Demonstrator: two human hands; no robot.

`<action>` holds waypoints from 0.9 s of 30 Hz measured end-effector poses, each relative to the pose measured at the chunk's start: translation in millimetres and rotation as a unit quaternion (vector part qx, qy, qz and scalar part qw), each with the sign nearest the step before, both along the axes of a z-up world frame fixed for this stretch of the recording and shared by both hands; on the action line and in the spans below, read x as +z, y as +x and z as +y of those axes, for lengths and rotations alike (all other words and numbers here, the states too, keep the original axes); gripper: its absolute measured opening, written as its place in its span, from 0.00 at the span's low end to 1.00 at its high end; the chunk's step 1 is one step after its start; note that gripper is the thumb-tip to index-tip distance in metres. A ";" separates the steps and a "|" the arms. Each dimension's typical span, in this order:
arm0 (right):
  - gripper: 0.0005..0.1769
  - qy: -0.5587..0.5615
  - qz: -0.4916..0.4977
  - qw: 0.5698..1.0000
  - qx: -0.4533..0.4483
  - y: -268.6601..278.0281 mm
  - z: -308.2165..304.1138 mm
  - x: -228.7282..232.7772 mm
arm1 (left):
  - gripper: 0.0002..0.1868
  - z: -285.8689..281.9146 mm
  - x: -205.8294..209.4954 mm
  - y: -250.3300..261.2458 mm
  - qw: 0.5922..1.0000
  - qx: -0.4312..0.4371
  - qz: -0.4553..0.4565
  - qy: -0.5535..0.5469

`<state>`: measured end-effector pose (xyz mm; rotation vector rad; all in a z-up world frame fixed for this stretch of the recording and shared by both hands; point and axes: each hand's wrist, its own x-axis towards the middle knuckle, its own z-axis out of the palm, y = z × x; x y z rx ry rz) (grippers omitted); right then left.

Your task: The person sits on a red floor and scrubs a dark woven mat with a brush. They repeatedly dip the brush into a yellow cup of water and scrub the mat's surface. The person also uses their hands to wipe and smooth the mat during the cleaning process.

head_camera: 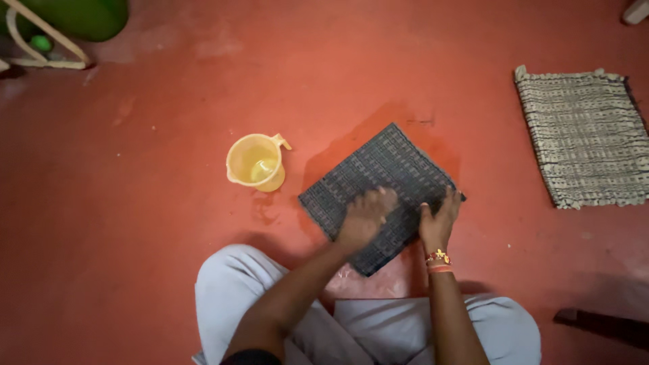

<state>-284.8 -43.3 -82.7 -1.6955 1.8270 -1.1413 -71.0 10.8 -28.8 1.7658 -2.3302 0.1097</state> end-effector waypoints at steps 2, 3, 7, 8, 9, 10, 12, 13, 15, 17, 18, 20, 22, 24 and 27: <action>0.45 0.002 -0.022 1.000 -0.008 -3.8 -4.2 8.8 | 0.37 -32.7 -4.8 16.4 0.994 0.063 0.026 -0.080; 0.45 0.003 -0.012 1.000 -0.011 -6.9 -4.5 14.9 | 0.38 -44.7 -10.0 20.7 0.994 0.090 0.023 -0.060; 0.49 0.011 0.062 0.998 -0.002 -13.8 -2.3 45.3 | 0.41 -57.2 -34.3 21.1 0.989 0.143 0.009 -0.030; 0.50 0.014 0.090 0.996 0.004 -12.4 -1.4 52.2 | 0.41 -51.7 -37.7 15.4 0.989 0.141 0.004 -0.034; 0.51 0.030 0.108 0.993 0.027 -7.7 1.7 57.0 | 0.40 -43.2 -38.8 11.2 0.991 0.131 0.007 -0.008; 0.52 0.045 0.125 0.990 0.051 -2.0 2.6 60.7 | 0.38 -33.7 -37.6 5.5 0.992 0.122 0.010 0.017; 0.55 0.084 0.184 0.974 0.101 12.5 6.6 64.4 | 0.37 -8.9 -31.5 -8.6 0.995 0.083 0.012 0.048; 0.57 0.106 0.225 0.960 0.129 19.7 7.1 64.8 | 0.37 5.2 -28.7 -17.5 0.997 0.056 0.013 0.052; 0.58 0.117 0.254 0.944 0.176 31.5 12.2 62.8 | 0.36 30.3 -28.2 -33.8 0.997 0.017 0.036 0.064; 0.56 0.093 0.232 0.943 0.218 42.0 18.6 60.1 | 0.36 46.3 -31.9 -46.7 0.993 -0.007 0.083 0.078; 0.55 0.101 0.225 0.943 0.222 43.9 21.0 59.9 | 0.37 49.7 -33.1 -48.0 0.993 -0.011 0.088 0.071; 0.53 0.114 0.208 0.945 0.225 43.6 17.9 60.0 | 0.39 44.9 -32.4 -48.7 0.993 -0.025 0.098 0.052; 0.53 0.080 0.195 0.960 0.183 30.6 9.4 58.3 | 0.31 10.4 -29.2 -30.7 0.996 0.043 0.069 0.040; 0.53 0.069 0.175 0.973 0.137 17.3 13.4 57.8 | 0.39 -11.9 -23.0 -2.2 0.994 0.091 0.036 -0.043; 0.52 0.056 0.151 0.982 0.101 6.7 3.5 69.2 | 0.39 -52.2 -24.5 11.9 0.990 0.101 0.099 0.005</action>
